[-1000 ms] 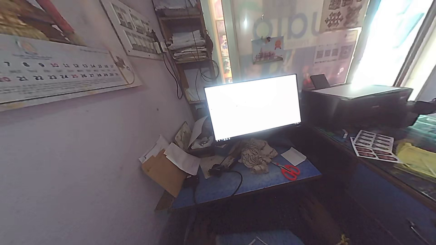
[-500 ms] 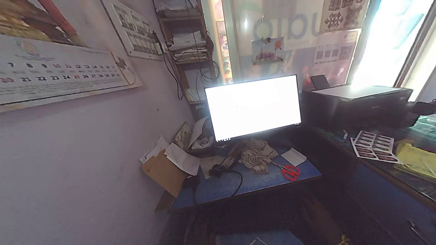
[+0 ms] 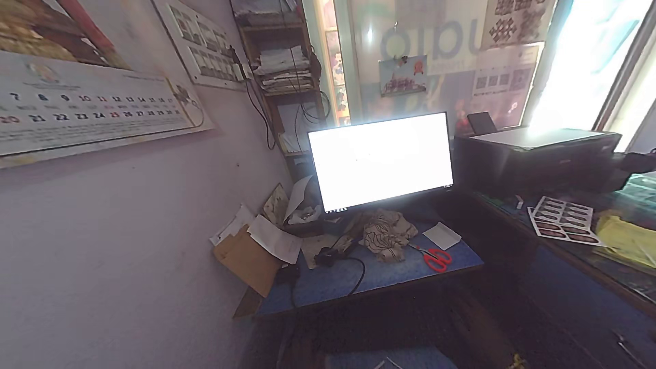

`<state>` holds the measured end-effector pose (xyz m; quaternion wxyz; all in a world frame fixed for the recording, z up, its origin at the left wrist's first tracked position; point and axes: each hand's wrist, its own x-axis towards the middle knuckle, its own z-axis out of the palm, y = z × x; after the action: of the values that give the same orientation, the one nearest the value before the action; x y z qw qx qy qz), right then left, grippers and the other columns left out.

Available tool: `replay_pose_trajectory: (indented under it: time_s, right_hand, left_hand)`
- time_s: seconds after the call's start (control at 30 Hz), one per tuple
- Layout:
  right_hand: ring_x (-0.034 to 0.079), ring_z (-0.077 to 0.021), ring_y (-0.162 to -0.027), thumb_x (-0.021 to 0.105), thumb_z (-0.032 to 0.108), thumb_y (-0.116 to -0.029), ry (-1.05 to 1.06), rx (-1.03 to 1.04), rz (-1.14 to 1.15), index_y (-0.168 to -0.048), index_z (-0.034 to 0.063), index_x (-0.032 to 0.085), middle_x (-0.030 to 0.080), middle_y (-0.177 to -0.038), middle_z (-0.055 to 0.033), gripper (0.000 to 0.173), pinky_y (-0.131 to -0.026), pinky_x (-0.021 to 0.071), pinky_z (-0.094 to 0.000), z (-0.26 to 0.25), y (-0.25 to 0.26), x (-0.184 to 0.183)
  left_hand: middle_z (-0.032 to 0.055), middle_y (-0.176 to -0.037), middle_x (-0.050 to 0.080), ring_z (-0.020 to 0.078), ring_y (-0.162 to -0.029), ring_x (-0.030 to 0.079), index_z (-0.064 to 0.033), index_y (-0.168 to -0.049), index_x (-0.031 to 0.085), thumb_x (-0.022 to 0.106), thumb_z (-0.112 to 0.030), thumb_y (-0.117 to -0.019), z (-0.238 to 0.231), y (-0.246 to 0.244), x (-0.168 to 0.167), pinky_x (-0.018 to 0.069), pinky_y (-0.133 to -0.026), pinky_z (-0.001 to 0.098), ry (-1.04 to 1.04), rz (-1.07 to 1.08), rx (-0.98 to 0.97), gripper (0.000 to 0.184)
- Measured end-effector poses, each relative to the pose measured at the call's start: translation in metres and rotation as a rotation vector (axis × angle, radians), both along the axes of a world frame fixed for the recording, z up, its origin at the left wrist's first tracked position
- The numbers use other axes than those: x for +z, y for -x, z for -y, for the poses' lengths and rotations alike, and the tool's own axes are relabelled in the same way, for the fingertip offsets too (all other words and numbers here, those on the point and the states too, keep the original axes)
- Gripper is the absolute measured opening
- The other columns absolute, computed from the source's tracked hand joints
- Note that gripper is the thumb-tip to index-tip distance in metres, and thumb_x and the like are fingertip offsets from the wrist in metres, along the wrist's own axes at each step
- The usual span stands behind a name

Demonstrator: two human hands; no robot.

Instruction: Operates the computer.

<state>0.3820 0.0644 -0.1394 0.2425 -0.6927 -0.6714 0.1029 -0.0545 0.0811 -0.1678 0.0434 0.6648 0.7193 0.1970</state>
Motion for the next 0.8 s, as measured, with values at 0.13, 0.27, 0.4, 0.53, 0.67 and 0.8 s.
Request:
replay_pose_trajectory:
  time_s: [0.13,0.27,0.4,0.53,0.67,0.8]
  right_hand:
    - [0.042,-0.0370,-0.147,0.055,0.032,-0.1029,0.029,-0.011,0.005,-0.150,0.0105,0.053,0.044,-0.158,-0.0203,0.052,-0.121,0.0347,-0.0505,0.0002,0.0020,0.0029]
    - [0.043,-0.0373,-0.146,0.055,0.033,-0.1027,0.020,-0.007,-0.002,-0.150,0.0115,0.053,0.045,-0.158,-0.0199,0.052,-0.121,0.0349,-0.0515,-0.0010,0.0008,0.0007]
    - [0.043,-0.0369,-0.146,0.054,0.033,-0.1029,0.029,-0.004,-0.007,-0.150,0.0105,0.053,0.045,-0.157,-0.0201,0.053,-0.121,0.0348,-0.0509,0.0003,0.0016,0.0034]
    - [0.042,-0.0375,-0.147,0.055,0.033,-0.1028,0.030,-0.013,-0.010,-0.151,0.0120,0.052,0.043,-0.159,-0.0210,0.053,-0.121,0.0352,-0.0516,0.0002,0.0014,0.0023]
    - [0.041,-0.0383,-0.147,0.054,0.033,-0.1031,0.049,-0.010,-0.005,-0.152,0.0115,0.051,0.041,-0.159,-0.0221,0.053,-0.121,0.0343,-0.0513,0.0021,0.0026,0.0061]
    - [0.042,-0.0380,-0.147,0.054,0.033,-0.1024,0.000,0.001,0.014,-0.150,0.0110,0.053,0.043,-0.159,-0.0212,0.053,-0.121,0.0348,-0.0515,-0.0002,-0.0007,-0.0015]
  left_hand:
    - [0.0293,-0.150,0.049,0.0476,-0.140,0.046,0.0035,-0.135,0.061,0.060,-0.026,-0.0968,0.0032,-0.0005,0.0029,0.0362,-0.115,0.0602,-0.021,0.034,-0.001,0.048]
    - [0.0288,-0.151,0.048,0.0469,-0.141,0.045,0.0022,-0.137,0.060,0.058,-0.027,-0.0979,0.0030,-0.0008,0.0051,0.0349,-0.117,0.0599,0.001,0.035,0.001,0.048]
    - [0.0286,-0.150,0.049,0.0467,-0.140,0.046,0.0017,-0.136,0.061,0.058,-0.026,-0.0972,0.0044,-0.0014,0.0080,0.0359,-0.116,0.0600,-0.002,0.034,-0.003,0.048]
    - [0.0280,-0.149,0.050,0.0471,-0.138,0.047,0.0021,-0.135,0.062,0.060,-0.025,-0.0965,0.0051,-0.0015,0.0105,0.0370,-0.115,0.0609,-0.010,0.050,-0.005,0.047]
    - [0.0279,-0.149,0.050,0.0477,-0.138,0.047,0.0024,-0.135,0.062,0.061,-0.025,-0.0964,0.0051,-0.0015,0.0104,0.0368,-0.115,0.0605,0.005,0.063,0.002,0.047]
    - [0.0276,-0.150,0.049,0.0454,-0.142,0.044,0.0000,-0.137,0.060,0.054,-0.028,-0.0983,-0.0001,0.0009,0.0054,0.0340,-0.118,0.0582,0.027,0.015,-0.013,0.048]
